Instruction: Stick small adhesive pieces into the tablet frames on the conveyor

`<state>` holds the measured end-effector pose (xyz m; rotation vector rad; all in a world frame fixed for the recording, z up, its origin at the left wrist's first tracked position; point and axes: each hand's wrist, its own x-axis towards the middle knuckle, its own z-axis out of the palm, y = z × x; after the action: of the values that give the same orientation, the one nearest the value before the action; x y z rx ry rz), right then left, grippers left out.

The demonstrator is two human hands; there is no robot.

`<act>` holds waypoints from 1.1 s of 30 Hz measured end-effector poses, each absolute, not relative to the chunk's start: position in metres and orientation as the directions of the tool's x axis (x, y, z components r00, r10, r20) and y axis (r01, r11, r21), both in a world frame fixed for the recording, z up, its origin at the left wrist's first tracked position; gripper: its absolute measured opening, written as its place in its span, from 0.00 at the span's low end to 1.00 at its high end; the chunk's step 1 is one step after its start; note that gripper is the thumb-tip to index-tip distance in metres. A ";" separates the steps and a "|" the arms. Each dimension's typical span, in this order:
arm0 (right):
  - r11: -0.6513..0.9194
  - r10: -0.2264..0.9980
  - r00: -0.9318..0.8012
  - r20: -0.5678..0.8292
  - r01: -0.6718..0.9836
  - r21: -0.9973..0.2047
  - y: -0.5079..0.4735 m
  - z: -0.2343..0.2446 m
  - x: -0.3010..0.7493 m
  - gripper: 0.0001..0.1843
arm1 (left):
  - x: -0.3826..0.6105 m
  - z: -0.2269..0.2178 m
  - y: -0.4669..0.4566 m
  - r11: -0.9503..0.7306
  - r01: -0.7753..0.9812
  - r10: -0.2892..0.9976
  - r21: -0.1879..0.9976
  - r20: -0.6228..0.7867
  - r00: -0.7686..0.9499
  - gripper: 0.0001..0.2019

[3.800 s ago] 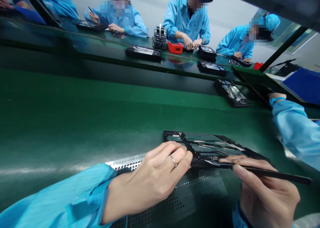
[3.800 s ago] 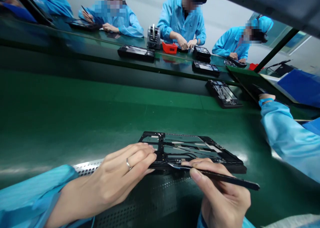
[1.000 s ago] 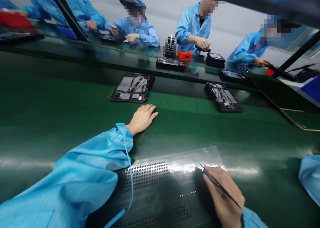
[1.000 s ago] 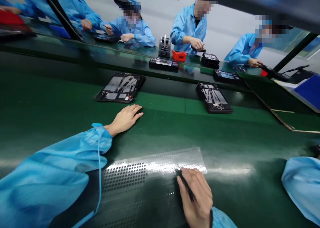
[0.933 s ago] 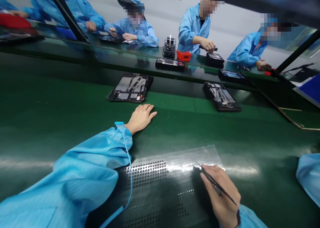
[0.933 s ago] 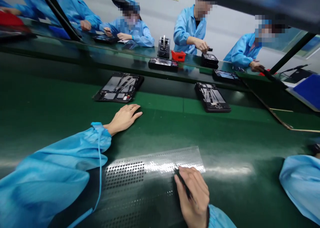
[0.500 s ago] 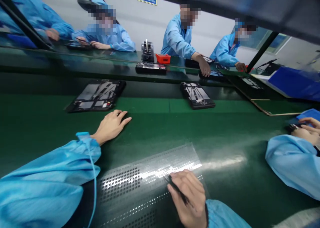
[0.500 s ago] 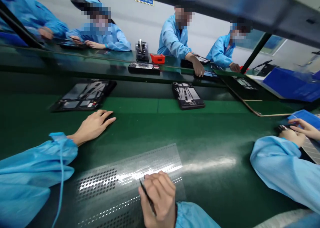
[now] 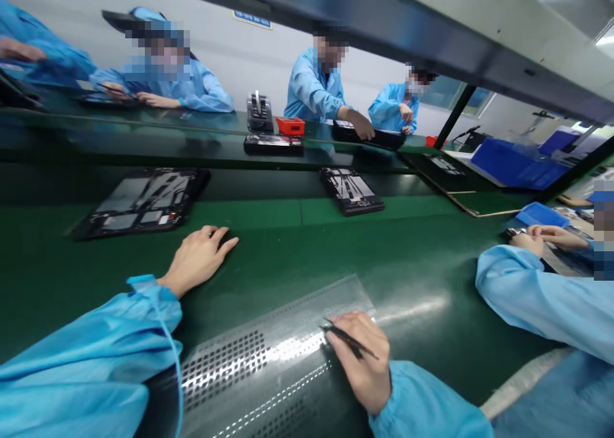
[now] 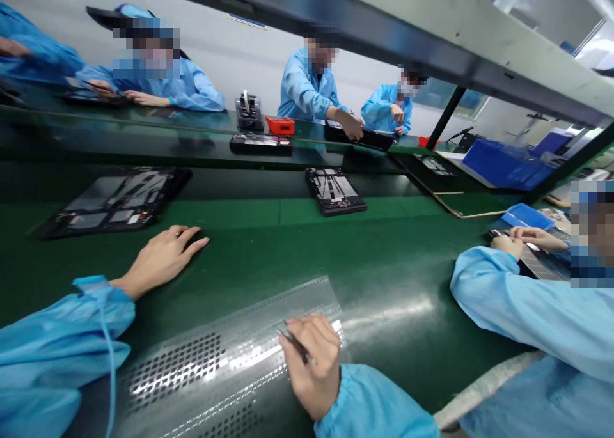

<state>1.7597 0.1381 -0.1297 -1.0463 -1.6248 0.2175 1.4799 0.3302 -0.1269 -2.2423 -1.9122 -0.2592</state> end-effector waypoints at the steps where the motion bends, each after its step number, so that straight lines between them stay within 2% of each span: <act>1: 0.577 0.723 0.051 0.689 0.504 -0.642 0.139 -0.130 1.761 0.07 | 1.480 -0.127 0.329 -0.154 0.988 0.954 -0.024 0.256 0.155 0.15; 5: 0.507 0.751 0.167 0.639 0.476 -0.719 0.141 -0.133 1.763 0.07 | 1.479 -0.130 0.328 -0.124 0.992 0.951 -0.008 0.284 0.121 0.15; 10: 0.400 0.822 0.249 0.513 0.390 -0.830 0.136 -0.129 1.747 0.05 | 1.478 -0.132 0.325 -0.101 0.995 0.948 -0.005 0.304 0.098 0.15; 15: 0.292 0.904 0.230 0.360 0.282 -0.914 0.143 -0.119 1.712 0.04 | 1.479 -0.132 0.325 -0.109 0.994 0.941 -0.011 0.322 0.107 0.15; 22: 0.109 0.969 0.202 0.139 0.153 -0.982 0.149 -0.118 1.704 0.08 | 1.484 -0.134 0.324 -0.110 0.994 0.939 -0.010 0.327 0.107 0.15; 26: -0.007 0.988 0.153 0.014 0.137 -0.991 0.143 -0.126 1.720 0.09 | 1.491 -0.139 0.324 -0.096 0.995 0.952 -0.010 0.292 0.095 0.16; 30: -0.070 0.992 0.116 -0.055 0.136 -0.988 0.140 -0.133 1.730 0.10 | 1.496 -0.140 0.327 -0.100 0.995 0.965 0.002 0.243 0.097 0.17; 33: -0.101 0.991 0.099 -0.088 0.136 -0.986 0.141 -0.134 1.736 0.10 | 1.499 -0.130 0.319 -0.175 0.984 0.971 0.022 0.172 0.168 0.19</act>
<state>1.7362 0.1411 -0.1335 -1.4261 -1.1953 1.1391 1.4988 0.3193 -0.1297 -2.3275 -1.9546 -0.2227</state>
